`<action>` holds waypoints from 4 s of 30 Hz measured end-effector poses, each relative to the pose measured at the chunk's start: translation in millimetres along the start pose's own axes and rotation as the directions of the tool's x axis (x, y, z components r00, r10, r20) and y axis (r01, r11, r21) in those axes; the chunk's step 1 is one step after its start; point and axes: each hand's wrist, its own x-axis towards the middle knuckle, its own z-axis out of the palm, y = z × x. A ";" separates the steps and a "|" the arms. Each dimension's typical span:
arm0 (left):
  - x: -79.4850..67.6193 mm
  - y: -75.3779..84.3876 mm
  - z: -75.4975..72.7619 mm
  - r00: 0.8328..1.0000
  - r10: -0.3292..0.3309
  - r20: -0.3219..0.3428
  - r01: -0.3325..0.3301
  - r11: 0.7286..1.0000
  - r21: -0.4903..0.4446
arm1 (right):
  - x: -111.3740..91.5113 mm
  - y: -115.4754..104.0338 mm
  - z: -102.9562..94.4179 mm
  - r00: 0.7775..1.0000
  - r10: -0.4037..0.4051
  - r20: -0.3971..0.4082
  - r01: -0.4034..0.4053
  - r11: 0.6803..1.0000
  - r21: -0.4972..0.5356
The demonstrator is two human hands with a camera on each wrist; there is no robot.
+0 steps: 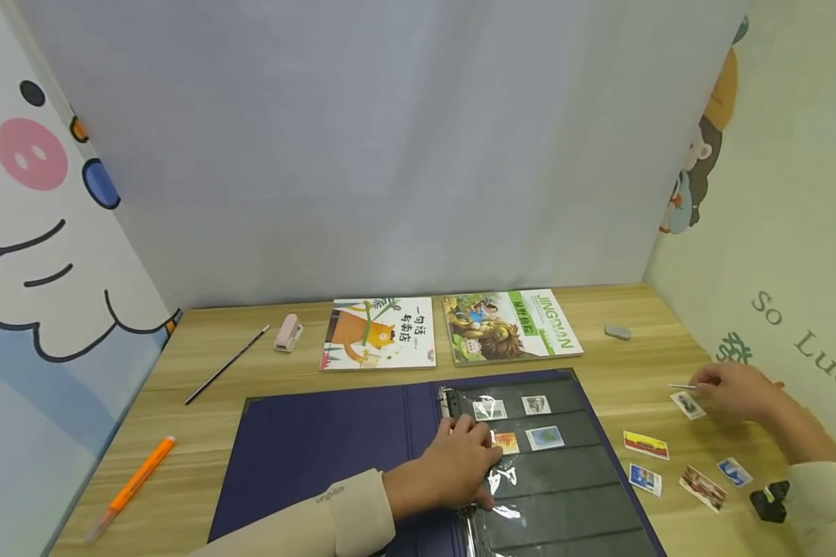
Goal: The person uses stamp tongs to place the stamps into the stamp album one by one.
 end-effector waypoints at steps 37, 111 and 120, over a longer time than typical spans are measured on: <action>3.3 -5.1 -2.3 0.993 -0.061 0.099 0.089 0.948 -0.306 | -3.6 27.6 1.9 0.993 0.075 0.091 -0.075 0.997 0.001; 5.1 -9.5 3.3 0.996 -0.022 0.082 0.048 0.939 -0.341 | 4.9 -45.3 12.1 0.937 -0.267 0.223 0.268 0.963 0.028; 4.8 -8.5 2.6 0.996 -0.023 0.090 0.053 0.934 -0.352 | 8.0 -55.0 16.2 0.949 -0.267 0.169 0.263 0.964 0.045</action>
